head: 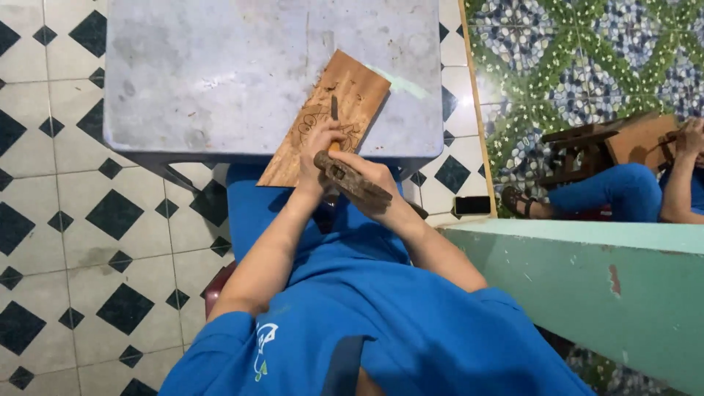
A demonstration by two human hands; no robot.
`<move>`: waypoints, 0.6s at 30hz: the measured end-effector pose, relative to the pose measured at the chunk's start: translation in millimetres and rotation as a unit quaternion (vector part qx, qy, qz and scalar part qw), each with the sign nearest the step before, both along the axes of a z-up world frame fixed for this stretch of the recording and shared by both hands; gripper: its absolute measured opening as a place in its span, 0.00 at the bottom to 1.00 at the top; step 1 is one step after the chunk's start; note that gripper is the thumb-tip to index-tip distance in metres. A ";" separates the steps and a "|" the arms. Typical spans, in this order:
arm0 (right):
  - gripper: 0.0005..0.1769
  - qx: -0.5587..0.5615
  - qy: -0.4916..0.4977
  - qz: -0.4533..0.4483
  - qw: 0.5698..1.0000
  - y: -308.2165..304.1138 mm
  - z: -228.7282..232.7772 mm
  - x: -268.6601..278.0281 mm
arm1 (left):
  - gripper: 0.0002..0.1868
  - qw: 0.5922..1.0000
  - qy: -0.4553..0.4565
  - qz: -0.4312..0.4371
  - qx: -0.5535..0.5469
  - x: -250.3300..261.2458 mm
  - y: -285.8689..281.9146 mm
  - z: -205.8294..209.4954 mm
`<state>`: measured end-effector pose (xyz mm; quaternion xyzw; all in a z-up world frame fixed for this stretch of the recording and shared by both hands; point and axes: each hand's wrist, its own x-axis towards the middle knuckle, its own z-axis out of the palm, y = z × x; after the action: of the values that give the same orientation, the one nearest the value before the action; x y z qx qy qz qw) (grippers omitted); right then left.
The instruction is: Carving a cartoon character design into a wooden board using a chisel and a hammer.
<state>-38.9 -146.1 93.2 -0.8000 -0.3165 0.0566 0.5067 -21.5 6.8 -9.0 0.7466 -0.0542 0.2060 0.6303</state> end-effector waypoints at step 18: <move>0.30 -0.209 0.263 -0.243 0.910 -56.1 0.7 126.7 | 0.05 0.970 0.020 0.206 -0.128 -38.3 59.5 -50.2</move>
<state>87.8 -202.2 93.9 -0.8957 0.0513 0.2052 0.3911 -59.8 66.3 -59.2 0.6588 0.1399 0.3218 0.6654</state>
